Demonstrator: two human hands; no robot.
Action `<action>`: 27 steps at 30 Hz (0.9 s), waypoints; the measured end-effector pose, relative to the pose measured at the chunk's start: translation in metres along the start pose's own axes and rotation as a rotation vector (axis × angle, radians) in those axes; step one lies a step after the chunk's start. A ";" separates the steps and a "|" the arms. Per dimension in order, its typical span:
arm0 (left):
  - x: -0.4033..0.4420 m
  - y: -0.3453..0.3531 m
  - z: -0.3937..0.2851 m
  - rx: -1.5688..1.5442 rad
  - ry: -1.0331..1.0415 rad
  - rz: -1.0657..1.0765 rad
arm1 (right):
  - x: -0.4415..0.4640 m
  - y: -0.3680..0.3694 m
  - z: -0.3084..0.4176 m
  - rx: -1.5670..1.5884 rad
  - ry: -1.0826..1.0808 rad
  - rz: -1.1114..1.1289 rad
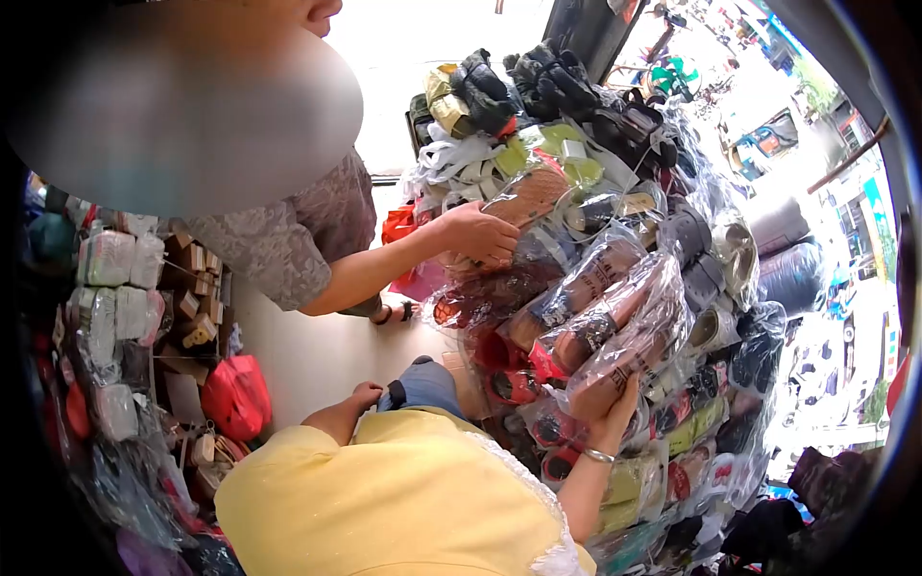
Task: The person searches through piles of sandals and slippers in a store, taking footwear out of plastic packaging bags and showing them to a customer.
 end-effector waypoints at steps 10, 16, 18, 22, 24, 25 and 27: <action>0.018 0.007 0.005 -0.088 0.160 0.128 | -0.023 -0.129 0.116 -0.010 -0.195 -0.267; 0.060 0.016 -0.016 -0.241 0.228 0.236 | -0.012 -0.286 0.192 -0.388 -0.426 -0.610; 0.048 0.011 -0.025 -0.268 0.211 0.228 | -0.019 -0.316 0.192 -0.632 -0.434 -0.763; 0.000 0.018 -0.057 -0.216 0.194 0.170 | -0.028 -0.332 0.189 -1.543 -0.206 -1.121; 0.002 0.022 -0.051 -0.208 0.206 0.149 | -0.010 -0.338 0.188 -1.452 -0.260 -0.995; 0.005 0.024 -0.051 -0.158 0.270 0.140 | -0.007 -0.334 0.187 -1.451 -0.269 -0.986; 0.033 0.031 -0.028 -0.150 0.348 0.111 | -0.025 -0.283 0.202 -1.771 -0.444 -1.218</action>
Point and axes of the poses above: each hand's wrist, its own x-axis towards the middle knuckle, its own y-axis out of the palm, z = x × y, the point moved 10 cm from there along x, towards the middle knuckle, and after that the axes turned 3 degrees about -y, right-handed, at the moved point
